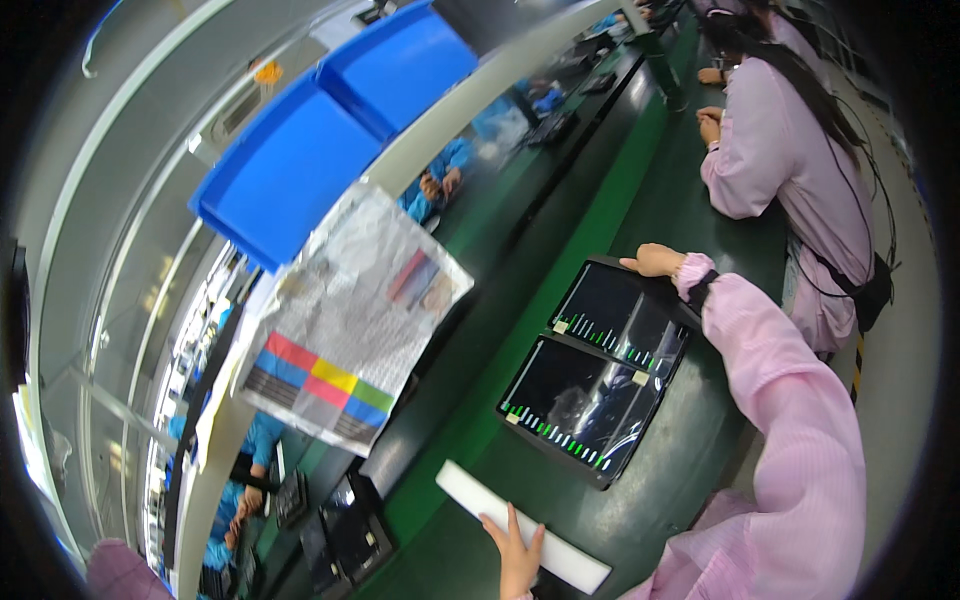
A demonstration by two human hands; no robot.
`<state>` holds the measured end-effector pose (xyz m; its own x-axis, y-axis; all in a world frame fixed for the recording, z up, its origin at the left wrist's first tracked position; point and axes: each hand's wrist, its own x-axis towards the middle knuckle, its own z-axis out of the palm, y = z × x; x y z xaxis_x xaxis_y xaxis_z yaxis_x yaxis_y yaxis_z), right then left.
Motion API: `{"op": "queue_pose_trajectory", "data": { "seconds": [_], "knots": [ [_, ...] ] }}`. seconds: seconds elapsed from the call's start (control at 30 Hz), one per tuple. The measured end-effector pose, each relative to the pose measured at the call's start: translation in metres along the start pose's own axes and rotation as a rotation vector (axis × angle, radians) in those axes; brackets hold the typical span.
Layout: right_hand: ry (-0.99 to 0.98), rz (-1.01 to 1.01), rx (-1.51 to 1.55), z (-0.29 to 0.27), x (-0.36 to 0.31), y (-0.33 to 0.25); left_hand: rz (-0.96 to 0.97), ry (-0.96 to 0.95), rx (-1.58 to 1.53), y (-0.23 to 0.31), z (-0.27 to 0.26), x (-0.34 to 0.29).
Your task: Testing and checking software or screen displays on electronic tablets on an assembly line.
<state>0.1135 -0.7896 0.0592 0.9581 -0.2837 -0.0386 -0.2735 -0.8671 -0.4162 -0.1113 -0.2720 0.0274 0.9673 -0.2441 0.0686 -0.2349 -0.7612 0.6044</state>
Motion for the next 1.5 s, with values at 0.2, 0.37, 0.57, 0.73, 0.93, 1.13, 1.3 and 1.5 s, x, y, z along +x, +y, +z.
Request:
{"op": "queue_pose_trajectory", "data": {
  "seconds": [0.2,0.37,0.57,0.73,0.93,1.13,1.3,1.5],
  "knots": [
    [-0.193,-0.296,0.162,0.016,-0.097,-0.047,0.053,-0.054,0.099,0.003,-0.013,-0.024],
    [-0.22,-0.453,0.225,0.026,-0.165,-0.066,-0.09,-0.143,-0.123,-0.004,-0.06,-0.076],
    [-0.086,-0.508,0.017,0.025,-0.214,-0.103,-0.194,-0.154,-0.106,0.002,-0.076,-0.107],
    [0.115,-0.862,-0.088,0.039,-0.236,-0.154,-0.245,-0.039,0.322,0.004,-0.086,-0.094],
    [0.108,-0.884,-0.101,0.06,-0.236,-0.169,-0.133,0.041,0.381,0.021,-0.091,-0.069],
    [0.116,-0.862,-0.12,0.053,-0.242,-0.171,-0.11,0.076,0.351,0.023,-0.09,-0.061],
    [0.073,-0.814,-0.095,0.039,-0.255,-0.17,-0.11,0.042,0.372,0.023,-0.089,-0.055],
    [0.045,-0.793,-0.072,0.032,-0.27,-0.17,-0.093,0.056,0.407,0.024,-0.086,-0.045]
  ]
}}
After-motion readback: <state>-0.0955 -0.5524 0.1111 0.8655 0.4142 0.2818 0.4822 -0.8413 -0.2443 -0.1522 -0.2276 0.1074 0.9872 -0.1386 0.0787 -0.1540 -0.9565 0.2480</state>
